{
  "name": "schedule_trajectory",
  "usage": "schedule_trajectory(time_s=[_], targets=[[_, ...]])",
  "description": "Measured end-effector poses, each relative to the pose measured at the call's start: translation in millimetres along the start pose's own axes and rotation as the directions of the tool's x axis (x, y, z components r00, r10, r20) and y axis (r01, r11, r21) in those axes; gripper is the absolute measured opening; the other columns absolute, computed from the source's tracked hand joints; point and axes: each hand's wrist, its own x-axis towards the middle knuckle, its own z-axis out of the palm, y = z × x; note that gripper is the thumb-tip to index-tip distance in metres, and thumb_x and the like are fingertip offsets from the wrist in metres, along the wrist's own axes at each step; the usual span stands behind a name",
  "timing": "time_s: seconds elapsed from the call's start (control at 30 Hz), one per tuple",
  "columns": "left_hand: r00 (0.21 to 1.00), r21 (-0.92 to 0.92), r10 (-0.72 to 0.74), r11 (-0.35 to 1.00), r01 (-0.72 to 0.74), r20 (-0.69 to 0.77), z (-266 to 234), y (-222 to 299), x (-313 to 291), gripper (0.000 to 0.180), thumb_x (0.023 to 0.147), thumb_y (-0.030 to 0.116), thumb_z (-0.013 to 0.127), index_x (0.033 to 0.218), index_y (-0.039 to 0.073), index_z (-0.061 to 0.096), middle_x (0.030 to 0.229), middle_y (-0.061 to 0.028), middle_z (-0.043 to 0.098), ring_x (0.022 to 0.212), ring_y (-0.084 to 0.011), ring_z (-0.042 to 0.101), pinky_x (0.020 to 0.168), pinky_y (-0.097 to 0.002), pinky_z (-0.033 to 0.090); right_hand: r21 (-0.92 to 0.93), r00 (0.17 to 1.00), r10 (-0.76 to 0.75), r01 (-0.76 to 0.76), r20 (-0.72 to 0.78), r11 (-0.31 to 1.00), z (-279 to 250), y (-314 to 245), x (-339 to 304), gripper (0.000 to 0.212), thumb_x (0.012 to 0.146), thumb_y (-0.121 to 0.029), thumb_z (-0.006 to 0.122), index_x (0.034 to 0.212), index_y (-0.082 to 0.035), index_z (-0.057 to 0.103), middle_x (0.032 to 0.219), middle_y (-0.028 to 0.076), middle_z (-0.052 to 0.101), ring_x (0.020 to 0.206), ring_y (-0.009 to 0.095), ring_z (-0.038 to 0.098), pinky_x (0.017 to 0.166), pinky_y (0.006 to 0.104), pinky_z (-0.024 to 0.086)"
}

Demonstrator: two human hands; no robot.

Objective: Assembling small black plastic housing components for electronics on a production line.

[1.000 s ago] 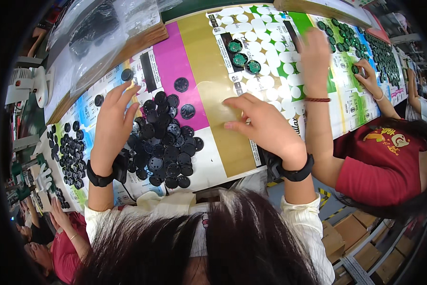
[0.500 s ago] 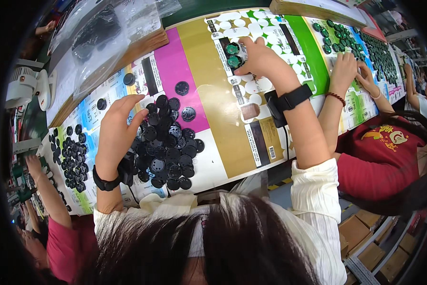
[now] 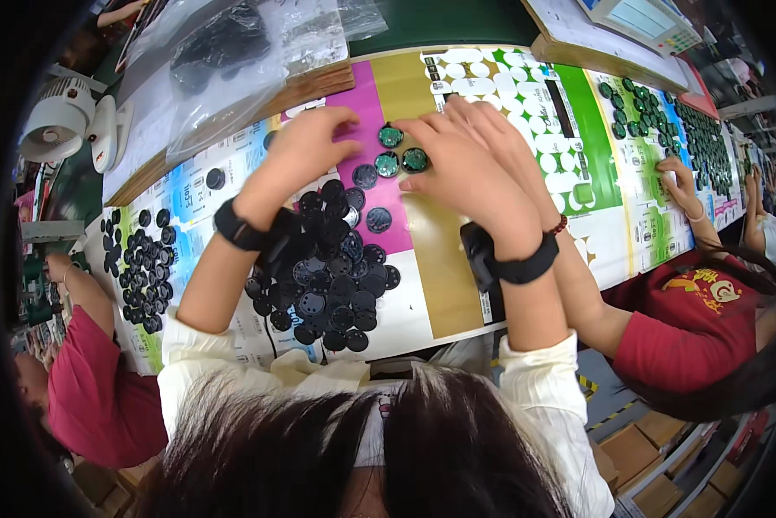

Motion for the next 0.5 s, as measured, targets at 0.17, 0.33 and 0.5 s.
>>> schedule_trajectory(time_s=[0.17, 0.33, 0.5], targets=[[0.993, -0.042, 0.102, 0.994, -0.105, -0.059, 40.6, -3.2, 30.4, 0.027, 0.065, 0.018, 0.066, 0.088, 0.005, 0.060, 0.087, -0.0137, 0.058, 0.085, -0.0306, 0.055, 0.073, -0.0386, 0.044, 0.369, 0.987, 0.115, -0.150, 0.115, 0.917, 1.3, -3.8, -34.1, 0.048, 0.069, -0.010, 0.064, 0.113, -0.007, 0.045, 0.109, 0.011, 0.046, 0.100, 0.028, 0.046, 0.085, 0.0324, 0.038], [0.996, -0.072, 0.089, 0.994, -0.086, 0.028, 43.9, 5.4, 35.3, 0.020, 0.066, 0.010, 0.063, 0.083, 0.002, 0.056, 0.082, -0.0151, 0.057, 0.080, -0.0308, 0.055, 0.070, -0.0382, 0.044, 0.387, 0.981, 0.192, -0.188, 0.029, 0.903, 8.2, -0.3, -60.5, 0.037, 0.071, -0.011, 0.063, 0.105, -0.004, 0.051, 0.096, 0.011, 0.051, 0.083, 0.026, 0.053, 0.071, 0.0312, 0.044], [0.992, -0.311, 0.122, 0.941, -0.129, -0.043, 19.3, 38.3, 10.5, 0.020, 0.071, 0.001, 0.058, 0.090, 0.000, 0.051, 0.082, -0.0123, 0.057, 0.067, -0.0219, 0.056, 0.056, -0.0289, 0.045, 0.622, 0.900, 0.404, -0.225, -0.162, 0.750, -4.9, -10.6, -60.8, 0.025, 0.069, -0.002, 0.063, 0.094, -0.001, 0.057, 0.087, 0.010, 0.056, 0.072, 0.016, 0.057, 0.059, 0.0252, 0.048]])
